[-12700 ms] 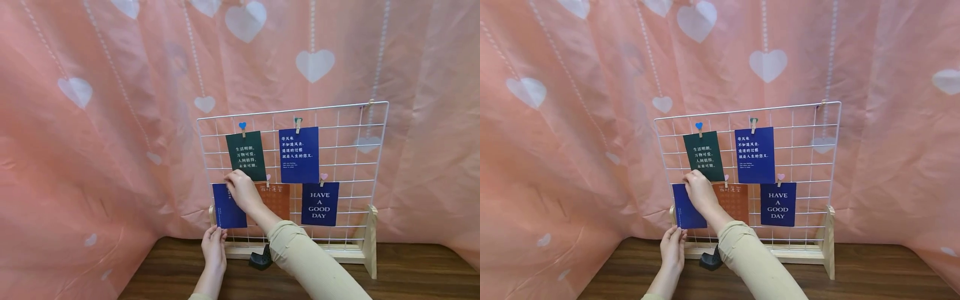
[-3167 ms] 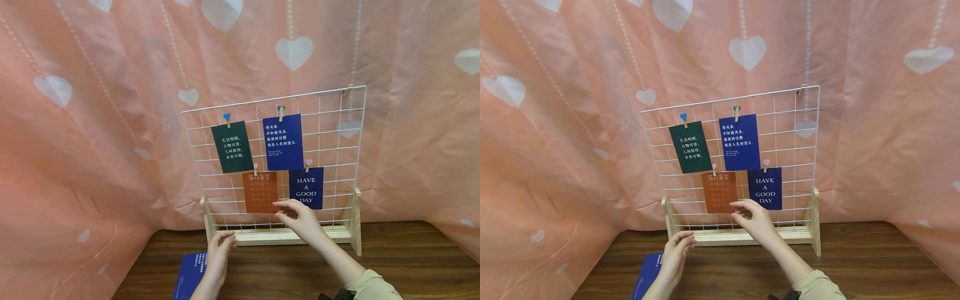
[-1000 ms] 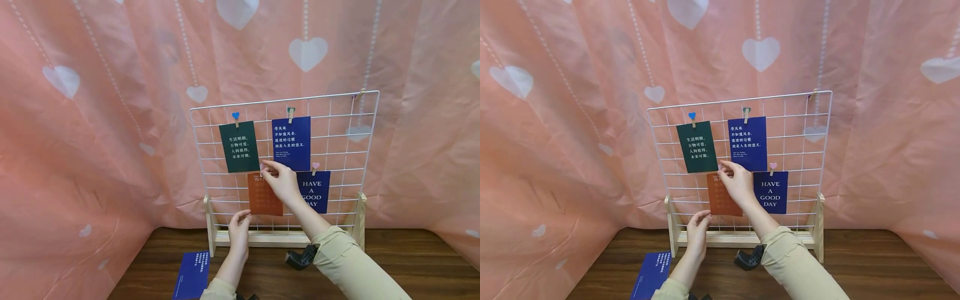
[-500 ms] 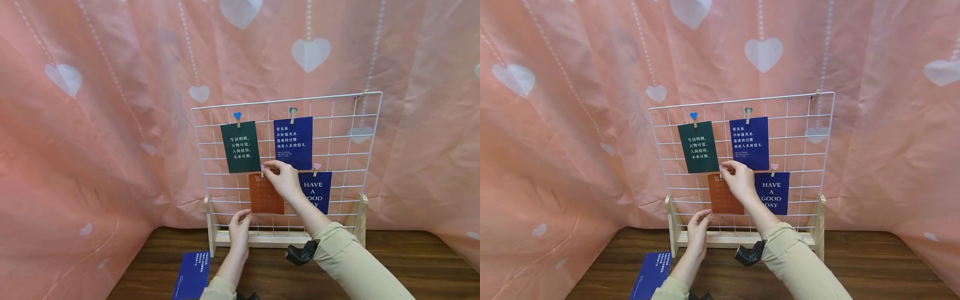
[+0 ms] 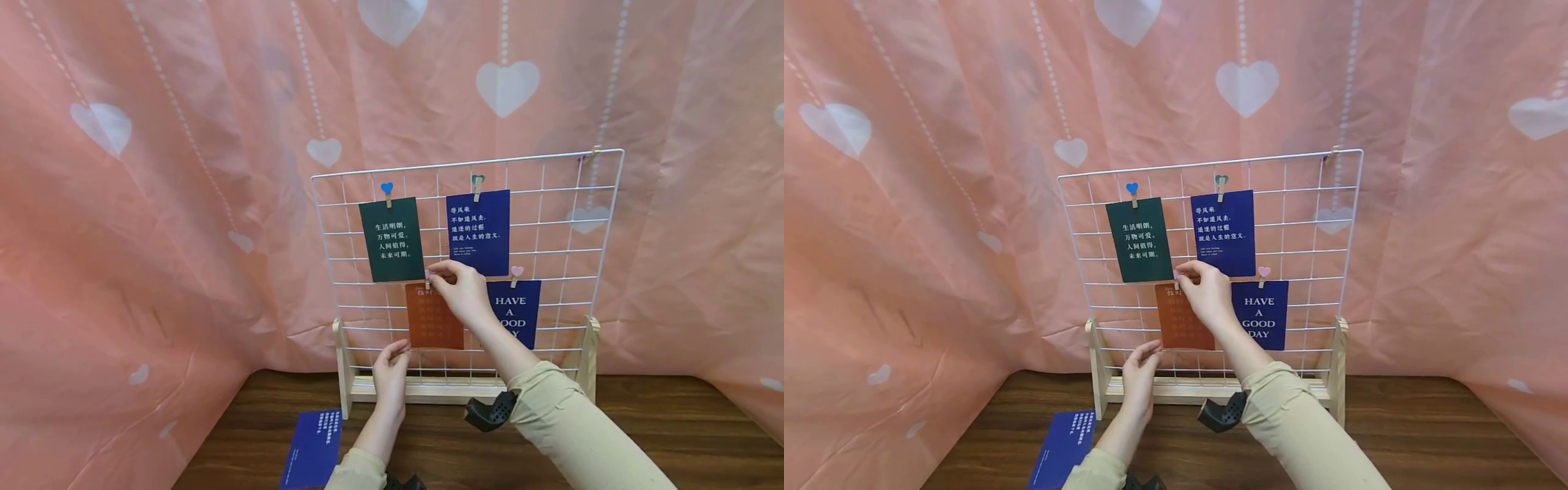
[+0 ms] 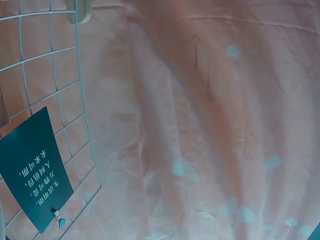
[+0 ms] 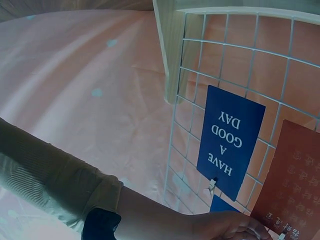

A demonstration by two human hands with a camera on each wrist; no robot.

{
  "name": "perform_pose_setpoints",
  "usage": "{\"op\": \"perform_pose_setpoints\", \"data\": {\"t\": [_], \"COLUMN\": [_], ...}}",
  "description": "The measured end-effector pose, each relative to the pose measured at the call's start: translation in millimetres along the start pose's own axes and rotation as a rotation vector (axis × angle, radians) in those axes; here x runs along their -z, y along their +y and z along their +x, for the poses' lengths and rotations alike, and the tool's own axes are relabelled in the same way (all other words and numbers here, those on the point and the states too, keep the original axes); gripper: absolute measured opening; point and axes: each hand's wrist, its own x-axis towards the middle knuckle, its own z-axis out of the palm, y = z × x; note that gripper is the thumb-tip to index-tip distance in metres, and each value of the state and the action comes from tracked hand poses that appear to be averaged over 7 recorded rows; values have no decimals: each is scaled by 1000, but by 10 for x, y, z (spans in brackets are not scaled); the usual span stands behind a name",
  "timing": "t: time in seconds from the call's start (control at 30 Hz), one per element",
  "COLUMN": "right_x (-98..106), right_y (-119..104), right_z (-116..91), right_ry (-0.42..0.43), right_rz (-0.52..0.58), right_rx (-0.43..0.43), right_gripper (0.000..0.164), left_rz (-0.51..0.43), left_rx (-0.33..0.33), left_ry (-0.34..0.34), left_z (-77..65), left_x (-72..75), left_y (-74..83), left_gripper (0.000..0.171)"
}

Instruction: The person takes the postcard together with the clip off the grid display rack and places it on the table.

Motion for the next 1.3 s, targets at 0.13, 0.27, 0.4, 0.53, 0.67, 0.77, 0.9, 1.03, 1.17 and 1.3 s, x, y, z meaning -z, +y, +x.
{"op": "perform_pose_setpoints", "data": {"t": [0.13, 0.27, 0.4, 0.53, 0.67, 0.77, 0.9, 1.03, 1.17, 1.3], "right_x": [-8, -21, -32, -37, -30, -22, -16, -14, -17, -16], "right_y": [-8, -6, -4, -4, -16, -24, -26, -32, -44, -45], "right_z": [-3, -3, -10, -14, -7, 3, 12, 9, 5, 2], "right_ry": [2, 6, 9, 9, 20, 29, 36, 41, 51, 65], "right_rz": [-12, -13, 1, 9, -30, -70, -97, -101, -99, -104], "right_rx": [2, -2, -5, -4, 22, 58, 87, 88, 89, 86], "right_gripper": [18, 18, 19, 19, 18, 17, 14, 11, 10, 9], "left_rz": [33, 44, 57, 87, 80, 54, 5, -17, -16, -27], "left_rx": [0, 6, 6, 8, 32, 42, 53, 54, 24, 20], "left_ry": [10, 20, 2, -5, -7, -9, -11, -20, -22, -22], "left_z": [10, 95, 41, -8, 17, 74, 147, 160, 144, 138], "left_x": [-13, -14, -34, -55, -60, -57, -54, -58, -57, -56], "left_y": [37, -13, 143, 236, 220, 142, 5, -64, -74, -72], "left_gripper": [24, 21, 22, 22, 20, 20, 19, 20, 20, 19]}}
